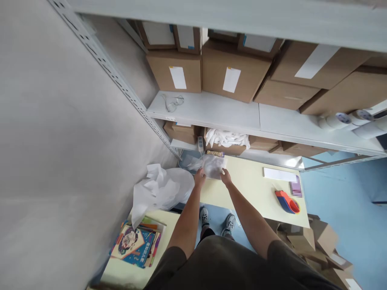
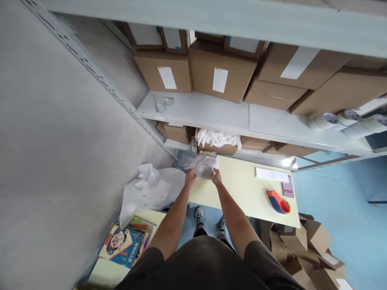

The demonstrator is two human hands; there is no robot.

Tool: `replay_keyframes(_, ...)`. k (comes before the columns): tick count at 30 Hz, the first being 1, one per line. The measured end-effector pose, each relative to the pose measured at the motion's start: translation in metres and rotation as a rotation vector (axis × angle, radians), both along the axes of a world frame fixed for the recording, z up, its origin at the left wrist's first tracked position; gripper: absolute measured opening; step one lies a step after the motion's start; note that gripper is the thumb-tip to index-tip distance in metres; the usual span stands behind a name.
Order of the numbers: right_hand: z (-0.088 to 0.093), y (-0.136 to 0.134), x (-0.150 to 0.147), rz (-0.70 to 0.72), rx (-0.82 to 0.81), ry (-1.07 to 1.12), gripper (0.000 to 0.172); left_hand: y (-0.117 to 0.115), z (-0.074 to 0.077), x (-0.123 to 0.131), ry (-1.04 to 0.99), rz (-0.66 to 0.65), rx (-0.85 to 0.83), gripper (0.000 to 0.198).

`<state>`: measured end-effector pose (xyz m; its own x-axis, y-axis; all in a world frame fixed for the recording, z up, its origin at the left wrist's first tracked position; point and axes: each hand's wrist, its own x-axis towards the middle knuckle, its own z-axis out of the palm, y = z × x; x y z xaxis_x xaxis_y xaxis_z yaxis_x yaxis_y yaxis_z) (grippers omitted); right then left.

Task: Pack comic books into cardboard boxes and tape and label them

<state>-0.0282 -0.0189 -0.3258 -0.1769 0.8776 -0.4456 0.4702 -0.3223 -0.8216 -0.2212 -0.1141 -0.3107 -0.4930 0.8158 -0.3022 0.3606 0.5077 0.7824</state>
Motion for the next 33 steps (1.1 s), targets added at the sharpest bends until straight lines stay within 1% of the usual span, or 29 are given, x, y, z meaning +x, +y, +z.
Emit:
replay_keyframes(3,0.019,-0.008,0.002,0.051,0.028,-0.184,0.063,-0.017,0.02,-0.003,0.02,0.028,0.006,0.054)
replay_keyframes(5,0.03,-0.013,0.005,0.115,0.092,-0.211,0.063,-0.031,0.032,-0.005,0.019,0.051,0.031,0.053)
replay_keyframes(8,0.047,-0.02,0.008,0.199,0.224,-0.132,0.063,-0.049,0.054,0.0,0.036,0.116,0.091,0.053)
replay_keyframes(11,0.066,-0.025,0.003,0.309,0.344,-0.061,0.063,-0.066,0.082,0.012,0.083,0.168,0.173,0.054)
replay_keyframes(14,0.087,-0.034,-0.013,0.468,0.459,0.025,0.063,-0.089,0.108,0.023,0.152,0.192,0.234,0.055)
replay_keyframes(17,0.104,-0.052,-0.035,0.66,0.532,0.115,0.064,-0.124,0.124,0.033,0.222,0.264,0.217,0.059)
replay_keyframes(20,0.113,-0.084,-0.055,0.844,0.559,0.197,0.064,-0.176,0.129,0.047,0.293,0.363,0.187,0.065)
replay_keyframes(23,0.115,-0.134,-0.073,0.999,0.539,0.267,0.066,-0.244,0.132,0.066,0.361,0.486,0.137,0.067)
replay_keyframes(26,0.117,-0.203,-0.088,1.151,0.48,0.317,0.066,-0.321,0.136,0.086,0.396,0.628,0.052,0.066)
replay_keyframes(29,0.12,-0.277,-0.095,1.316,0.417,0.364,0.066,-0.399,0.14,0.104,0.41,0.787,-0.054,0.066)
replay_keyframes(31,0.122,-0.322,-0.096,1.434,0.382,0.371,0.069,-0.445,0.139,0.117,0.403,0.879,-0.146,0.069)
replay_keyframes(33,0.123,-0.362,-0.094,1.536,0.364,0.348,0.071,-0.484,0.136,0.129,0.38,0.947,-0.251,0.073)
